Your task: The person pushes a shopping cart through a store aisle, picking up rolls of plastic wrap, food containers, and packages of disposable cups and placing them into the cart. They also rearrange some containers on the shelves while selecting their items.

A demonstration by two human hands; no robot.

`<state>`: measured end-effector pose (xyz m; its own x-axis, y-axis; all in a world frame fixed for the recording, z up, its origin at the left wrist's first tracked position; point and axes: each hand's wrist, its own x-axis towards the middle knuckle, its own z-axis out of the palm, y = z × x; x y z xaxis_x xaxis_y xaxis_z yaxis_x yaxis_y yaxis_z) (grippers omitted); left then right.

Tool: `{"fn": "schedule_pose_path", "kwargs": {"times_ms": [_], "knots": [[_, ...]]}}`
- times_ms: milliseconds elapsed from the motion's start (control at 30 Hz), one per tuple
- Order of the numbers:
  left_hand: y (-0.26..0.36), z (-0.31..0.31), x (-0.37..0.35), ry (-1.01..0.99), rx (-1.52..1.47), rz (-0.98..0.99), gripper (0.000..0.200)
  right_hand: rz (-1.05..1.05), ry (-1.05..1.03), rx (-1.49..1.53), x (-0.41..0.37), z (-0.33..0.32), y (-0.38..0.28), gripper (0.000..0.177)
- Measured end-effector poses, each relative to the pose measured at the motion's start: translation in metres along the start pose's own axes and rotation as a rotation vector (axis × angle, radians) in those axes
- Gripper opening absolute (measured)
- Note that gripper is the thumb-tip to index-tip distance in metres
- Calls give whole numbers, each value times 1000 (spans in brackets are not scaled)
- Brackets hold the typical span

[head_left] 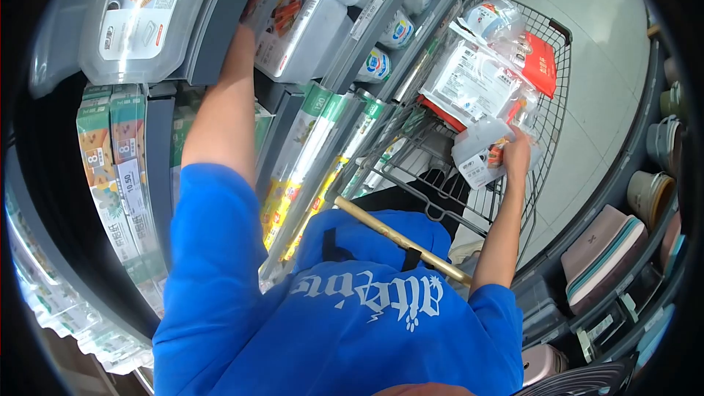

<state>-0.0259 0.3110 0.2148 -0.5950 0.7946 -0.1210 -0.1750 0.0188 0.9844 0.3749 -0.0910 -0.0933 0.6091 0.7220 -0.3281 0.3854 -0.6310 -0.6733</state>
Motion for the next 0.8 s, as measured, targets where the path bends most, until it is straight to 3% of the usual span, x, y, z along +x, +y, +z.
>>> {"fn": "schedule_pose_path", "kwargs": {"times_ms": [800], "knots": [[9,-10,9,57,135,-10,50,-16,14,-62,-7,3,9,48]]}}
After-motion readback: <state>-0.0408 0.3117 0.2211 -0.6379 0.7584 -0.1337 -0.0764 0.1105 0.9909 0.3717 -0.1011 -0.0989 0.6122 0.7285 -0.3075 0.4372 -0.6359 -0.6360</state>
